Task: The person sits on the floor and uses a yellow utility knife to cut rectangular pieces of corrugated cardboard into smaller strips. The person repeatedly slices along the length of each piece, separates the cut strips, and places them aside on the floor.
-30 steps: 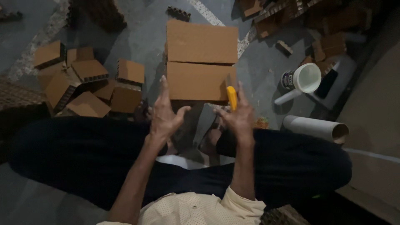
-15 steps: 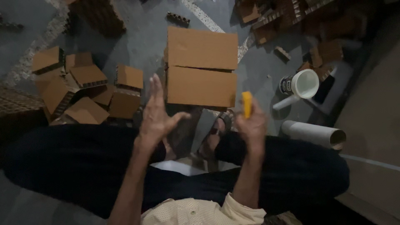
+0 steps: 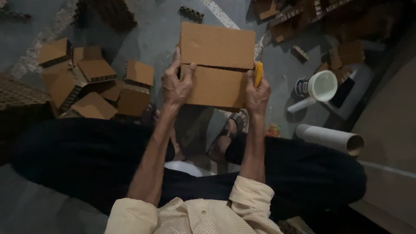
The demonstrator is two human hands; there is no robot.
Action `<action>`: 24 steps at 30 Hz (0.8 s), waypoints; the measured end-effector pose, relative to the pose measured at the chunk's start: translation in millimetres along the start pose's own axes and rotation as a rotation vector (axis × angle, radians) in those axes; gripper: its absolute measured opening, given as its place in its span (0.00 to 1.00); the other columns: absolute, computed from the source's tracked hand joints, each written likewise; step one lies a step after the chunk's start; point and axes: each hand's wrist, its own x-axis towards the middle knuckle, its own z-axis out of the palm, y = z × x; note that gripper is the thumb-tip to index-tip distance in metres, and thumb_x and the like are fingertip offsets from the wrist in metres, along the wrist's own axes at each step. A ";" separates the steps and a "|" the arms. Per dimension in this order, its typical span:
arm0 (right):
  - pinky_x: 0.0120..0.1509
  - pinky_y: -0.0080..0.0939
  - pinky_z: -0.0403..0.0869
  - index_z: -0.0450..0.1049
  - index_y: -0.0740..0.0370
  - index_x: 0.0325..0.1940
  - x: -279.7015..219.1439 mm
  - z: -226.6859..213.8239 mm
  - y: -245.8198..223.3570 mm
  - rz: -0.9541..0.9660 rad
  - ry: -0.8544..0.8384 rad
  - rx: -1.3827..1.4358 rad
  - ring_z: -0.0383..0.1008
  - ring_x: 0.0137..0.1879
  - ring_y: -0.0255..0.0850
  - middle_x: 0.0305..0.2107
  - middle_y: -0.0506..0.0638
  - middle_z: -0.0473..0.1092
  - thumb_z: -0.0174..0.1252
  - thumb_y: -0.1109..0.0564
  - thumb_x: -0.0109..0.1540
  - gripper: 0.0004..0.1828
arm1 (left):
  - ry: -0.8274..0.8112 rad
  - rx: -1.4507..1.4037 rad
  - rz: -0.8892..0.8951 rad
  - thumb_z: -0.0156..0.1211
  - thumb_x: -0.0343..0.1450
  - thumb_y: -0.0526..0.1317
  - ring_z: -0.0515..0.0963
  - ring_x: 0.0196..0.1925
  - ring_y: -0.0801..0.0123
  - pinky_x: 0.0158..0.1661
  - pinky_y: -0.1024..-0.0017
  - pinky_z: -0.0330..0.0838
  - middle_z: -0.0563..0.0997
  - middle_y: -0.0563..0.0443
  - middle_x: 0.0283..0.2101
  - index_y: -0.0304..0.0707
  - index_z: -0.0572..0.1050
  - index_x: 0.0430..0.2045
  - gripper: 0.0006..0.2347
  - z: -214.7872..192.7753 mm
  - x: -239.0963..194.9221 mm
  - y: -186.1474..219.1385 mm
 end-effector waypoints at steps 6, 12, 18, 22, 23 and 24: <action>0.26 0.43 0.63 0.78 0.62 0.59 -0.9 12.1 6.8 -0.016 0.130 -0.309 0.64 0.24 0.37 0.19 0.47 0.65 0.50 0.38 0.71 0.27 | -0.057 -0.018 -0.262 0.60 0.73 0.46 0.88 0.40 0.56 0.38 0.66 0.81 0.86 0.30 0.44 0.25 0.63 0.66 0.29 -1.8 3.0 11.9; 0.22 0.37 0.68 0.73 0.64 0.46 -0.2 17.6 19.0 -0.171 0.152 -0.310 0.66 0.22 0.29 0.20 0.41 0.65 0.45 0.35 0.73 0.29 | 0.009 -0.047 -0.139 0.59 0.76 0.45 0.89 0.41 0.58 0.41 0.67 0.83 0.85 0.29 0.46 0.19 0.68 0.62 0.26 -1.0 3.5 16.0; 0.21 0.43 0.66 0.64 0.61 0.36 0.6 23.3 16.6 -0.113 0.115 -0.437 0.63 0.20 0.37 0.17 0.47 0.60 0.45 0.40 0.74 0.23 | 0.049 0.037 -0.128 0.54 0.79 0.46 0.87 0.43 0.52 0.40 0.66 0.82 0.82 0.25 0.47 0.18 0.69 0.59 0.24 2.1 4.6 10.3; 0.25 0.45 0.67 0.65 0.63 0.40 -1.2 24.3 6.0 -0.154 0.127 -0.503 0.65 0.20 0.40 0.18 0.50 0.61 0.47 0.44 0.76 0.21 | 0.059 0.022 -0.135 0.52 0.79 0.44 0.89 0.39 0.53 0.42 0.66 0.82 0.81 0.26 0.47 0.20 0.76 0.51 0.19 1.0 8.1 6.9; 0.25 0.44 0.68 0.66 0.64 0.42 -2.9 24.9 3.5 -0.137 0.122 -0.519 0.66 0.20 0.41 0.18 0.51 0.63 0.47 0.45 0.76 0.19 | 0.028 0.015 -0.189 0.52 0.79 0.44 0.89 0.38 0.52 0.46 0.66 0.81 0.82 0.26 0.42 0.21 0.79 0.47 0.18 0.3 7.1 5.4; 0.25 0.44 0.69 0.66 0.66 0.47 -4.8 25.2 1.2 -0.158 0.136 -0.530 0.68 0.21 0.41 0.19 0.52 0.64 0.48 0.47 0.75 0.17 | -0.003 0.008 -0.242 0.51 0.80 0.45 0.89 0.38 0.51 0.50 0.66 0.81 0.84 0.25 0.37 0.21 0.82 0.42 0.19 0.0 6.1 4.1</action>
